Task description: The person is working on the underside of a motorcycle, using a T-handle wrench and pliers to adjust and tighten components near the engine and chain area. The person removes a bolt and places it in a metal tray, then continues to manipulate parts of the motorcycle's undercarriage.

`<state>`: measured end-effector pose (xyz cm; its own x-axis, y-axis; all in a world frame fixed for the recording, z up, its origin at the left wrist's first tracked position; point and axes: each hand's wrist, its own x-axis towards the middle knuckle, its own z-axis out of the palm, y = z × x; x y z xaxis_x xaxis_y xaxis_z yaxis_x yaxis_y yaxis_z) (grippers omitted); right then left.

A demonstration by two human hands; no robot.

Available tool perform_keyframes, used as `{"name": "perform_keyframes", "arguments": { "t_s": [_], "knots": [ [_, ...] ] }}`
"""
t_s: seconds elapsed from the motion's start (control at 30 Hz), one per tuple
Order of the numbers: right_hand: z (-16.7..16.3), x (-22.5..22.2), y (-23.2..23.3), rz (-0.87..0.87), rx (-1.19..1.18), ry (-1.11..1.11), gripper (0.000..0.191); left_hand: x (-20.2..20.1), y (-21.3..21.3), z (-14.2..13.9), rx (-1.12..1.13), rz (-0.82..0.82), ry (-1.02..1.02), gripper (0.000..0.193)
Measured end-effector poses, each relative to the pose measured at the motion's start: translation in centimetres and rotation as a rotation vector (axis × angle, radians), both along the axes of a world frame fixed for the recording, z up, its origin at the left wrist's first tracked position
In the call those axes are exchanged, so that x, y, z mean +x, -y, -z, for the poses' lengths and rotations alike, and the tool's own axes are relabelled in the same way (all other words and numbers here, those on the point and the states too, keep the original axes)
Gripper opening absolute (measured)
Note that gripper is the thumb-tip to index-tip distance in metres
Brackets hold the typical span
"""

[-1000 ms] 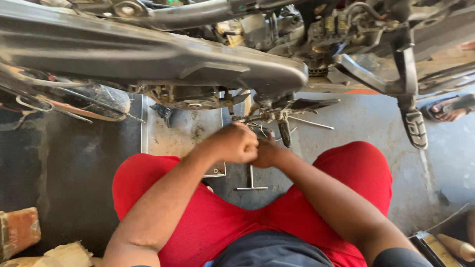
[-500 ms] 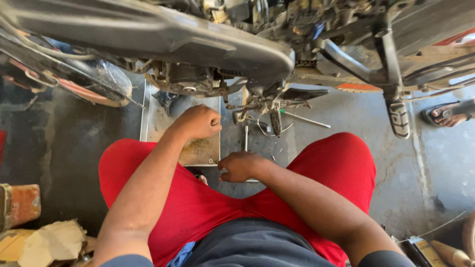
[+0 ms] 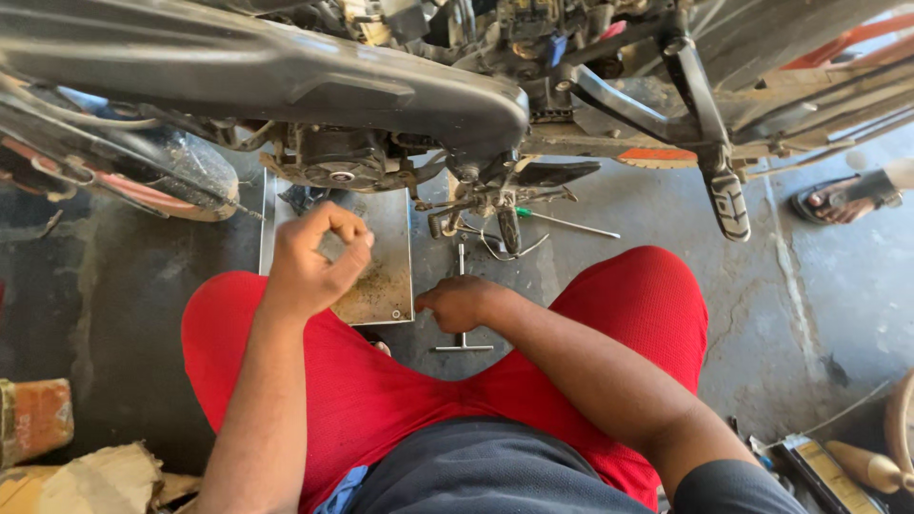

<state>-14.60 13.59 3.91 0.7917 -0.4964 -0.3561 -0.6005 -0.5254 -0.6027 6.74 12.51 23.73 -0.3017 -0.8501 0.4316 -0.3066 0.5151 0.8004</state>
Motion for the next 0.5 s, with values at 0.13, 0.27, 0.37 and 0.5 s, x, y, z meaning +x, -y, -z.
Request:
{"name": "perform_keyframes", "arguments": {
  "t_s": [0.13,0.27,0.37,0.5],
  "knots": [
    [-1.5,-0.5,-0.1,-0.019,0.027,-0.070,0.050,-1.3,-1.6,-0.3,0.636,0.231,0.379,0.037],
    [-1.3,-1.6,-0.6,0.070,0.056,-0.106,0.054,-2.8,-5.7,1.7,0.642,0.981,1.059,0.044],
    [0.4,-2.1,-0.8,0.063,0.043,-0.095,0.055,-3.3,-9.1,2.9,0.279,1.169,1.241,0.043],
    [2.2,-1.8,-0.7,0.076,0.002,-0.078,0.067,-5.6,-6.5,3.7,0.282,1.103,1.241,0.042]
  ]
}}
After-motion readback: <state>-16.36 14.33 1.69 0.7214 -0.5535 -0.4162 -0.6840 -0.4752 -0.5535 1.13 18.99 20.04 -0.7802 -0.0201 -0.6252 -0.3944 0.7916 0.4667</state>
